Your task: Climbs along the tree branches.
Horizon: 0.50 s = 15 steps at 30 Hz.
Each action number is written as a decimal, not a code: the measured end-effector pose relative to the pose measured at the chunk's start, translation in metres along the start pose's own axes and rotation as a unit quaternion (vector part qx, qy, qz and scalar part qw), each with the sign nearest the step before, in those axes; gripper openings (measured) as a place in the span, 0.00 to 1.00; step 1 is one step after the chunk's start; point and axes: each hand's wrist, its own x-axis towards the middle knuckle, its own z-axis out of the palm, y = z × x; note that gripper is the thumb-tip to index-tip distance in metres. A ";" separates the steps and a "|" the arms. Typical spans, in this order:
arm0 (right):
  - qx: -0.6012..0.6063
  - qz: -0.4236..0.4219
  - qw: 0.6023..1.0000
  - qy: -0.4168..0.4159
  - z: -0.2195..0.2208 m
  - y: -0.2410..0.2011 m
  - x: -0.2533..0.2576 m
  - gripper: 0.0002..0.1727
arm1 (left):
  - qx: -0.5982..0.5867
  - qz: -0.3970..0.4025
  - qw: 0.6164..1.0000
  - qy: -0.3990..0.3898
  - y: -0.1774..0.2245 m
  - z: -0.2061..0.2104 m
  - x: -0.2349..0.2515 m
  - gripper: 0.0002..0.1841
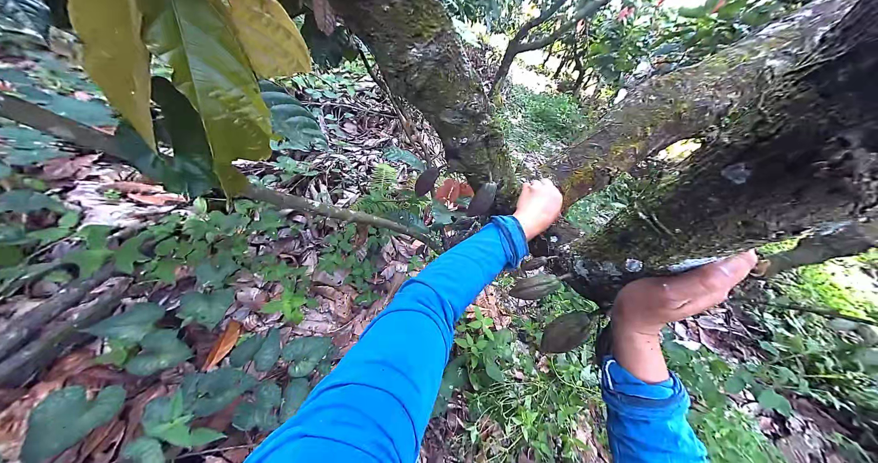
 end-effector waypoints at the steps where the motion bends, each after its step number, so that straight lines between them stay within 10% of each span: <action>1: -0.002 0.001 1.000 0.002 0.000 0.000 0.001 0.33 | -0.001 -0.005 1.000 -0.004 -0.001 0.000 0.003 0.17; 9: -0.013 0.004 1.000 -0.006 -0.001 0.000 -0.001 0.34 | -0.263 -0.005 0.964 -0.037 -0.021 -0.020 -0.002 0.15; 15: -0.039 0.011 0.999 0.003 0.000 0.000 -0.002 0.34 | 0.017 -0.026 0.986 -0.162 -0.005 -0.057 -0.083 0.08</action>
